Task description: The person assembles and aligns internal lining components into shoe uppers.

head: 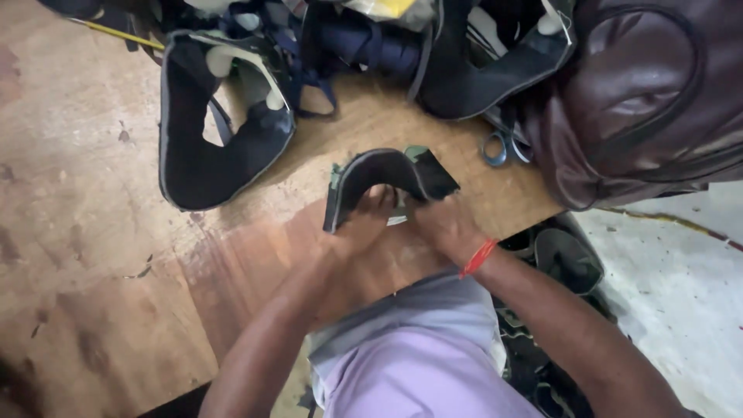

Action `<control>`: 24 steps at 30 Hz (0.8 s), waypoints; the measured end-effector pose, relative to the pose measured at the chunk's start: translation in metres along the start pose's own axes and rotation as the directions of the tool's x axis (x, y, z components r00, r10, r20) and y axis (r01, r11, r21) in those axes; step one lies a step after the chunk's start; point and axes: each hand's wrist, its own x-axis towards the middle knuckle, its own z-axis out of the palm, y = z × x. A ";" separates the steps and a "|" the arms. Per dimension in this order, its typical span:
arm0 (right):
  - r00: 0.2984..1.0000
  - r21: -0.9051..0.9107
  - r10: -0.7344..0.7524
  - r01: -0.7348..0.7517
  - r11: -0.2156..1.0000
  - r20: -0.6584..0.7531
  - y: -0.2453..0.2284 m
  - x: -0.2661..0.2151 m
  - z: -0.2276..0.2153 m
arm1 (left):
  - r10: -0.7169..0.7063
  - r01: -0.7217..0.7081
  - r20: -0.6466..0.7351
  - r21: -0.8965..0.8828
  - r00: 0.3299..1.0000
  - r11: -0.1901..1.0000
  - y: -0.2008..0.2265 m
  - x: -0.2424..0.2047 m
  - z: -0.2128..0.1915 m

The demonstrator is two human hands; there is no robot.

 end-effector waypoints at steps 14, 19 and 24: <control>0.989 0.209 0.038 -0.068 0.975 0.144 0.004 0.018 -0.029 | -0.171 0.171 0.049 0.017 0.984 0.985 0.003 -0.002 0.086; 0.980 0.210 0.091 -0.128 0.969 0.180 0.014 0.023 -0.027 | -0.207 0.206 0.092 0.017 0.974 0.978 -0.003 0.027 0.028; 0.988 0.156 -0.155 0.154 0.976 -0.010 0.013 0.023 -0.041 | 0.043 -0.071 0.184 0.149 0.982 0.986 0.008 0.015 -0.036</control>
